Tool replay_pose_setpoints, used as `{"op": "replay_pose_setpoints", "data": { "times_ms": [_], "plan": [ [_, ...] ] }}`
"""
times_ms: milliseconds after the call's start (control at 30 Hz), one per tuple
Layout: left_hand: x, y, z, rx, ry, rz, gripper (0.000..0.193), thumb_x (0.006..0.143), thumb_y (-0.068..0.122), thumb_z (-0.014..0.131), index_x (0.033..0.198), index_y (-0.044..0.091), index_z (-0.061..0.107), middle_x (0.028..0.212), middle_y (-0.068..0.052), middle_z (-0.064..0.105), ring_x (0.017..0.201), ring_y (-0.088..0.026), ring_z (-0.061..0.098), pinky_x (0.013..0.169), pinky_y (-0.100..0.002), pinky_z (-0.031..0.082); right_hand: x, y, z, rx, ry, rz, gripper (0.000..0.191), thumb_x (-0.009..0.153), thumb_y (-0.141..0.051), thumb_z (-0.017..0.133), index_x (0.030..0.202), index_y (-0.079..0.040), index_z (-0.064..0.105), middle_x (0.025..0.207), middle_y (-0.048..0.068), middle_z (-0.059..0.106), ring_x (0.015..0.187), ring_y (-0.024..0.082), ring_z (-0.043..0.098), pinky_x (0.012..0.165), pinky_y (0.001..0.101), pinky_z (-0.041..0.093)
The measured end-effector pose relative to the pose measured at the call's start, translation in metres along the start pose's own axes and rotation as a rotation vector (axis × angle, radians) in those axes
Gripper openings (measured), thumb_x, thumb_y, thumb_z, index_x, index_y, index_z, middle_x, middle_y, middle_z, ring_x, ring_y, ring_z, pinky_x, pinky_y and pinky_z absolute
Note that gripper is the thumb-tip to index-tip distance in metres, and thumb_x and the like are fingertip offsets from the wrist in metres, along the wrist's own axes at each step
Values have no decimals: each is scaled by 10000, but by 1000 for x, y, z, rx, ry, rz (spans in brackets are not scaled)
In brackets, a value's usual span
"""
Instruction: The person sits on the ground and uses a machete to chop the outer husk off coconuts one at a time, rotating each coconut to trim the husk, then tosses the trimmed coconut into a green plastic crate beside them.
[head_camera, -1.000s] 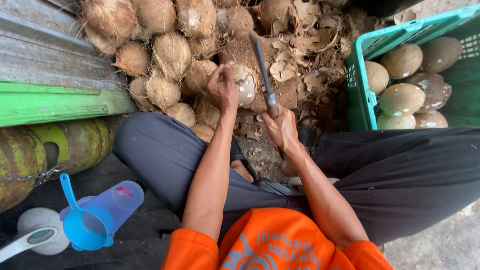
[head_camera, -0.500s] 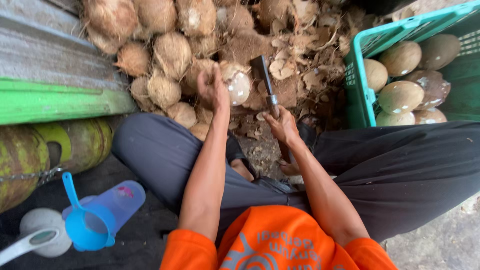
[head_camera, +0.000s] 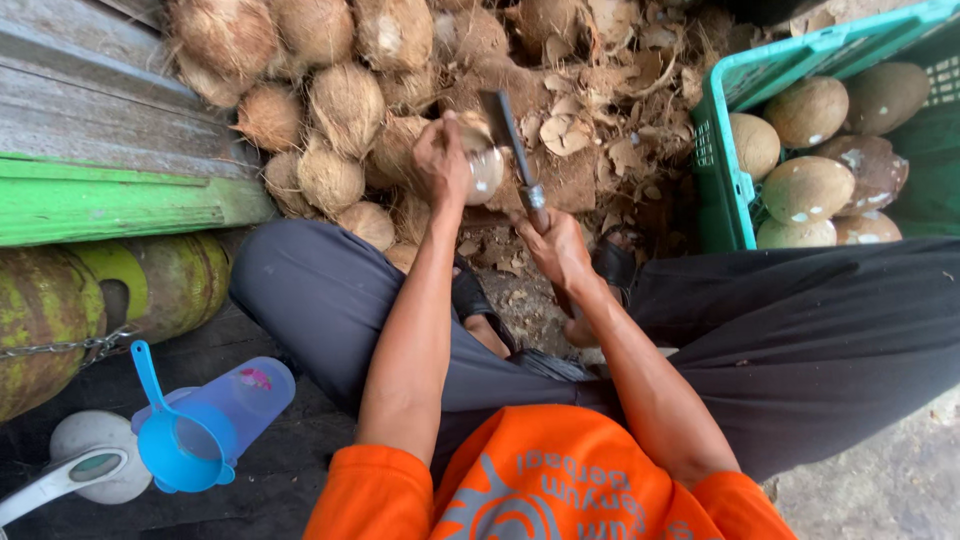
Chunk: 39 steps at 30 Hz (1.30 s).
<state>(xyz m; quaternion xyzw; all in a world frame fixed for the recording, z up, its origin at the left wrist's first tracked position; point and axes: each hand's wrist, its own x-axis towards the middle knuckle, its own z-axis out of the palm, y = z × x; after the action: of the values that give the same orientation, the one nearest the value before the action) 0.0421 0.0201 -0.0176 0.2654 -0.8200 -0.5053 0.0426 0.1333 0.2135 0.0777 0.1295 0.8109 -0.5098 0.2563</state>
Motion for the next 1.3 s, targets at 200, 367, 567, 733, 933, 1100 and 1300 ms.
{"op": "replay_pose_setpoints", "data": {
  "times_ms": [200, 367, 567, 733, 933, 1100, 1300],
  "plan": [
    [1, 2, 1, 287, 97, -85, 412, 1006, 546, 550, 935, 223, 795, 601, 62, 574, 503, -94, 445, 482, -281, 347, -5, -3, -1, 291, 90, -242, 342, 968, -333, 672, 785, -65, 564, 609, -19, 541, 495, 110, 476, 438, 327, 410],
    [-1, 4, -1, 198, 57, -78, 430, 988, 573, 520, 976, 232, 783, 683, 51, 639, 544, -128, 498, 503, -321, 380, -3, -10, 4, 159, 105, -164, 277, 986, -283, 705, 826, -78, 608, 624, -7, 572, 524, 96, 494, 482, 301, 409],
    [-8, -2, 1, 186, 133, 68, 456, 1005, 589, 501, 964, 234, 783, 862, 65, 762, 656, -111, 600, 621, -362, 435, -9, -7, 0, 244, 74, -67, 327, 970, -344, 699, 778, -106, 584, 591, 0, 549, 501, 103, 489, 451, 339, 407],
    [-1, 0, 1, 210, 56, -84, 455, 1007, 597, 471, 992, 253, 767, 842, 3, 725, 648, -173, 565, 622, -394, 443, -1, -3, 8, 289, 83, -94, 439, 1017, -355, 692, 711, -80, 540, 598, 21, 529, 508, 126, 470, 478, 357, 375],
    [-10, 11, -4, 147, 44, -76, 458, 969, 593, 510, 968, 231, 790, 854, 2, 756, 721, -150, 631, 688, -384, 477, -2, -3, 9, 116, 66, -83, 370, 974, -327, 730, 742, -87, 568, 580, -12, 529, 498, 97, 465, 461, 313, 413],
    [-8, 3, -3, 162, 97, 93, 420, 1011, 557, 546, 1072, 222, 792, 1013, -28, 777, 829, -158, 673, 751, -365, 515, -2, 2, 8, 344, 158, -275, 299, 1008, -249, 695, 800, -49, 617, 625, 15, 492, 540, 142, 415, 475, 357, 325],
    [-7, -8, -2, 25, 32, 30, 428, 1014, 549, 503, 1094, 211, 754, 1042, -1, 772, 789, -93, 702, 678, -329, 560, 5, 7, 9, -62, 20, -84, 445, 987, -306, 697, 681, -63, 483, 562, 29, 506, 467, 145, 448, 425, 364, 394]
  ]
}}
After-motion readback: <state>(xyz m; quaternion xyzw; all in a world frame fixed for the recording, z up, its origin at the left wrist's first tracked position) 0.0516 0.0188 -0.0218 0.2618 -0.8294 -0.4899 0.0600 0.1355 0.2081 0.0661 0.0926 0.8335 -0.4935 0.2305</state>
